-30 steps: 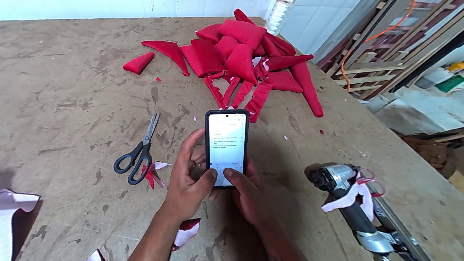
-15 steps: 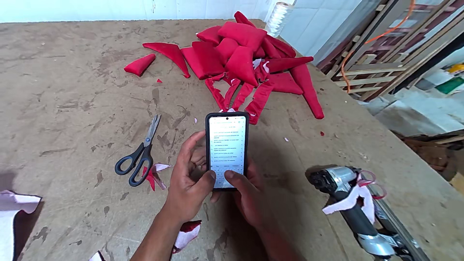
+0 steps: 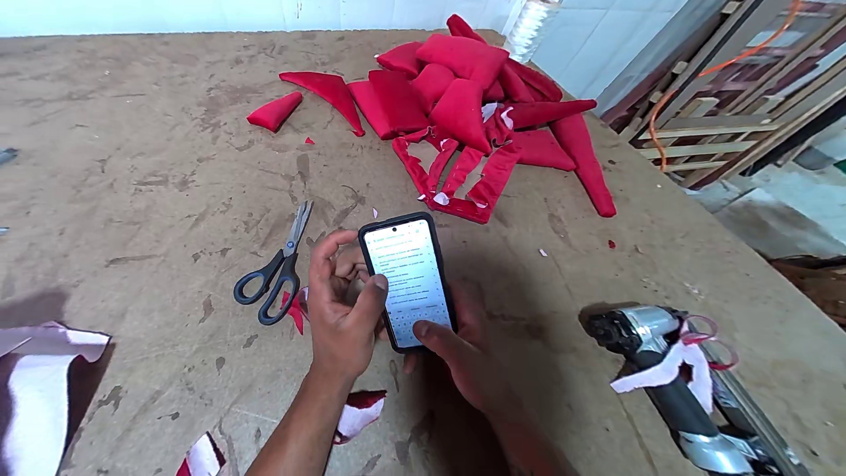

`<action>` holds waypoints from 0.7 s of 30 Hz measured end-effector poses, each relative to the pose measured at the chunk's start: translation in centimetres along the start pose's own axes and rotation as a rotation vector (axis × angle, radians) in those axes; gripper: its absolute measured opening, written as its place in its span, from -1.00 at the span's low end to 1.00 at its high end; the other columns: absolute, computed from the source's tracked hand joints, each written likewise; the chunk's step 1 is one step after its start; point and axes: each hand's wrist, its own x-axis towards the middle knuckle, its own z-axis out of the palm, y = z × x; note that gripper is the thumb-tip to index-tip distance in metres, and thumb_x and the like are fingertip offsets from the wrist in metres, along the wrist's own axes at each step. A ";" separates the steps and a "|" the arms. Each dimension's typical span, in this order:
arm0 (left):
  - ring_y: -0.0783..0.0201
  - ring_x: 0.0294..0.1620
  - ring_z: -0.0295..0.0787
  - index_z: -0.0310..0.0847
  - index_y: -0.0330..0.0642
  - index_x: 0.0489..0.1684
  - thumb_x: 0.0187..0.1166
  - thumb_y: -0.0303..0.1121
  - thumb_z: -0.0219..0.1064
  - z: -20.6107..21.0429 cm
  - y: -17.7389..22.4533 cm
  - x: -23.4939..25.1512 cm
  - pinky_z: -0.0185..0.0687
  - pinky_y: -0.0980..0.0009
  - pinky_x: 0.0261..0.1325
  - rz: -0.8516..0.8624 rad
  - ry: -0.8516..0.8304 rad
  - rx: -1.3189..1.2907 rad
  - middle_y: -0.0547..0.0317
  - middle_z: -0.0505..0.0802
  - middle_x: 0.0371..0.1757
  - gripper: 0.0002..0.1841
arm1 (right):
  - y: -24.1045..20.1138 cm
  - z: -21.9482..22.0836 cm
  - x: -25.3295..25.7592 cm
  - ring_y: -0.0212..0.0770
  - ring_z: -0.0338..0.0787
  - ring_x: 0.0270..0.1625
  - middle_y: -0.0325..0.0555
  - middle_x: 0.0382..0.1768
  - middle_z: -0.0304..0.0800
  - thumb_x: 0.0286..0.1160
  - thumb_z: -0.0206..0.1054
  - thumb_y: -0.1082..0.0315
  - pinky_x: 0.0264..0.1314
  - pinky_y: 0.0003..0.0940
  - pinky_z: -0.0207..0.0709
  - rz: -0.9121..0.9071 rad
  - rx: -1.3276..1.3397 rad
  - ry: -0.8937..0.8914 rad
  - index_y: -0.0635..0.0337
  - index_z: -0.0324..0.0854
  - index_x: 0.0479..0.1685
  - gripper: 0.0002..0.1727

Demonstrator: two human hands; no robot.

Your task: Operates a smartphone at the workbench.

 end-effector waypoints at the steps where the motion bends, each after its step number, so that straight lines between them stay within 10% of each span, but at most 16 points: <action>1: 0.21 -0.21 0.84 0.29 0.00 0.52 0.55 -0.50 0.31 -0.1 0.0 0.1 0.84 0.34 -0.18 0.012 0.022 -0.015 0.04 0.80 -0.11 -0.46 | 0.0 0.1 0.0 -0.02 0.94 -0.18 0.07 0.03 0.86 0.54 0.34 0.28 -0.36 -0.18 0.88 0.006 -0.030 -0.003 0.19 0.41 0.46 -0.49; 9: 0.20 -0.35 0.84 0.30 -0.02 0.37 0.67 -0.45 0.28 0.0 0.1 0.2 0.83 0.35 -0.38 0.005 0.075 -0.049 0.03 0.78 -0.24 -0.62 | 0.4 0.1 -0.2 0.02 0.94 -0.20 0.10 0.01 0.87 0.55 0.36 0.21 -0.39 -0.17 0.87 0.009 -0.084 -0.023 0.18 0.43 0.46 -0.47; 16: 0.20 -0.08 0.81 0.36 -0.05 0.57 0.66 -0.46 -0.04 -0.2 -0.3 0.4 0.78 0.28 -0.03 -0.018 0.008 -0.013 0.02 0.83 -0.06 -0.53 | 0.4 -0.3 -0.1 0.12 0.94 -0.21 0.23 -0.02 0.85 0.56 0.33 0.23 -0.42 -0.11 0.86 0.005 0.029 0.003 0.23 0.38 0.40 -0.51; 21: 0.14 -0.25 0.83 0.26 0.09 0.78 0.68 -0.54 0.01 0.2 0.1 0.2 0.81 0.29 -0.39 -0.108 -0.102 0.086 -0.03 0.84 0.03 -0.38 | 0.4 -0.5 -0.2 0.18 0.92 -0.20 0.31 0.01 0.81 0.54 0.30 0.26 -0.40 -0.04 0.85 0.017 0.134 0.069 0.18 0.29 0.52 -0.43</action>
